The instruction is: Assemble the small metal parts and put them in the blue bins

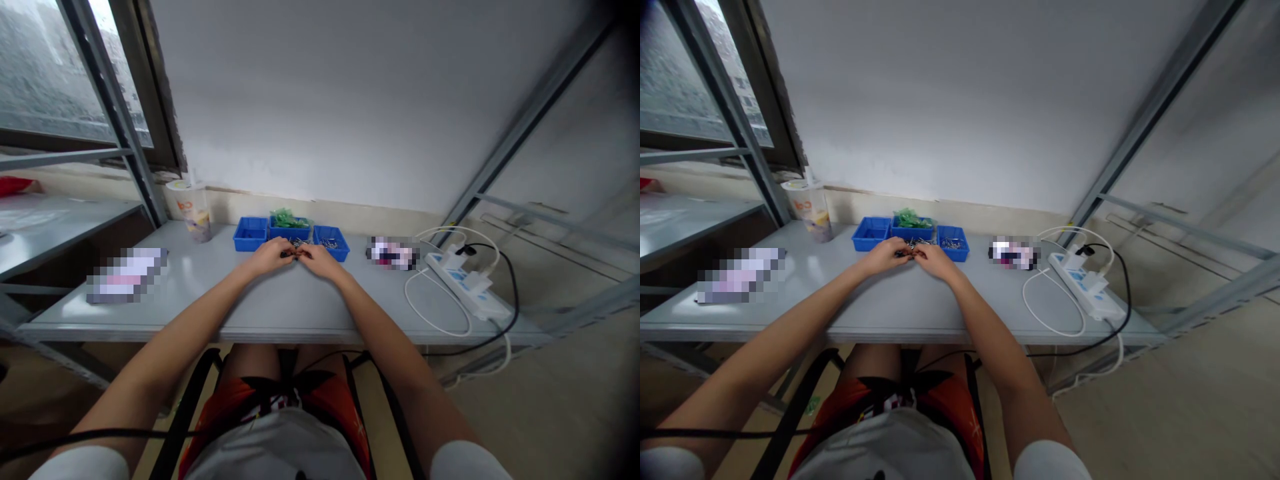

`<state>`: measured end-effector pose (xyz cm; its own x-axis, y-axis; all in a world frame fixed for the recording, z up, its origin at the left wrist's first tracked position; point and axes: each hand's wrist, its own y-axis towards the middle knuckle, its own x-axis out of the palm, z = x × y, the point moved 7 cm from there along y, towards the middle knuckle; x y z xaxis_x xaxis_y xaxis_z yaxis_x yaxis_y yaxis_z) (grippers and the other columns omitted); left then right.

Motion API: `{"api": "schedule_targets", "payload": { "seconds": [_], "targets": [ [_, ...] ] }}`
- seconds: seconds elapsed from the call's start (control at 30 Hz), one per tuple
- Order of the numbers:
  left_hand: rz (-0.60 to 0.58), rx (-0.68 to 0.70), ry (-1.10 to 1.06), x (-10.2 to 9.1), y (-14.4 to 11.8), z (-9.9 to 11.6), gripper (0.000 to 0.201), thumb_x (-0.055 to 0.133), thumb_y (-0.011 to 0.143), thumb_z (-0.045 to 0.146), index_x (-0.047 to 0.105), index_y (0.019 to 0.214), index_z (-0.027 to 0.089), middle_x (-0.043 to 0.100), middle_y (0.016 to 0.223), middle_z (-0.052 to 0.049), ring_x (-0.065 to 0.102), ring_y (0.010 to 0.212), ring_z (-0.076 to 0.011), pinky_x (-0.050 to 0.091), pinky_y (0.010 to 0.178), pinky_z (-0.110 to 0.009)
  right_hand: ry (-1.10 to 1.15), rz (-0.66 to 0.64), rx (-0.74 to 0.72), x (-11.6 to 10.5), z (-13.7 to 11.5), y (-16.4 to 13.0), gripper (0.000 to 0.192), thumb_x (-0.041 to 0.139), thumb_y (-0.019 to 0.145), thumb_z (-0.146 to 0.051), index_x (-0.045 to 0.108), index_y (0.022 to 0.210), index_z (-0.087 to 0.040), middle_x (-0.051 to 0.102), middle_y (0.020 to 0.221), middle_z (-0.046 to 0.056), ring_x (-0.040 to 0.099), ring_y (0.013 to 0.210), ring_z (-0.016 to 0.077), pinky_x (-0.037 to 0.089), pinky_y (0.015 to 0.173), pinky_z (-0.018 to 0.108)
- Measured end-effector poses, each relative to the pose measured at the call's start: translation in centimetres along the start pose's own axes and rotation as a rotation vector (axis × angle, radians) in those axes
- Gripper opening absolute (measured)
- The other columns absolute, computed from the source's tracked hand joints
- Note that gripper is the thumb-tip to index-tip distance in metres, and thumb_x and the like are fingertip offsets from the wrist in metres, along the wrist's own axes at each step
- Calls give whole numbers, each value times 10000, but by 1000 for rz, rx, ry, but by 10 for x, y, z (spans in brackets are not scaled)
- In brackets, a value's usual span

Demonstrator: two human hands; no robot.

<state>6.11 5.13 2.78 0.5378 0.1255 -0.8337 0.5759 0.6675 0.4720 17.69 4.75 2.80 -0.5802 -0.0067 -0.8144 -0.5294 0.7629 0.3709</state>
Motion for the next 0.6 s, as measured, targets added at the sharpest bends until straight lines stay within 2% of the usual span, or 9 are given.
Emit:
{"api": "schedule_targets", "payload": {
  "seconds": [0.13, 0.27, 0.6],
  "targets": [
    [-13, 4, 14, 1, 1, -1, 202, 548, 854, 270, 681, 976, 180, 651, 893, -62, 563, 884, -199, 429, 760, -291, 12, 5, -2, 0, 3, 0, 188, 490, 859, -188, 658, 940, -160, 654, 793, 22, 542, 697, 120, 360, 672, 217],
    [-28, -39, 31, 1, 1, -5, 185, 556, 840, 266, 691, 936, 186, 659, 890, -55, 576, 874, -197, 435, 768, -288, 69, 31, 14, -2, 11, 1, 197, 515, 867, -236, 637, 1004, -163, 657, 791, 18, 560, 706, 121, 380, 673, 215],
    [-35, -63, 46, 1, 0, -8, 154, 555, 817, 222, 695, 853, 166, 670, 842, -54, 589, 799, -187, 426, 695, -265, 28, 27, -24, -4, 8, 0, 181, 532, 886, -280, 663, 935, -165, 673, 827, 34, 573, 738, 125, 384, 688, 221]
  ]
}}
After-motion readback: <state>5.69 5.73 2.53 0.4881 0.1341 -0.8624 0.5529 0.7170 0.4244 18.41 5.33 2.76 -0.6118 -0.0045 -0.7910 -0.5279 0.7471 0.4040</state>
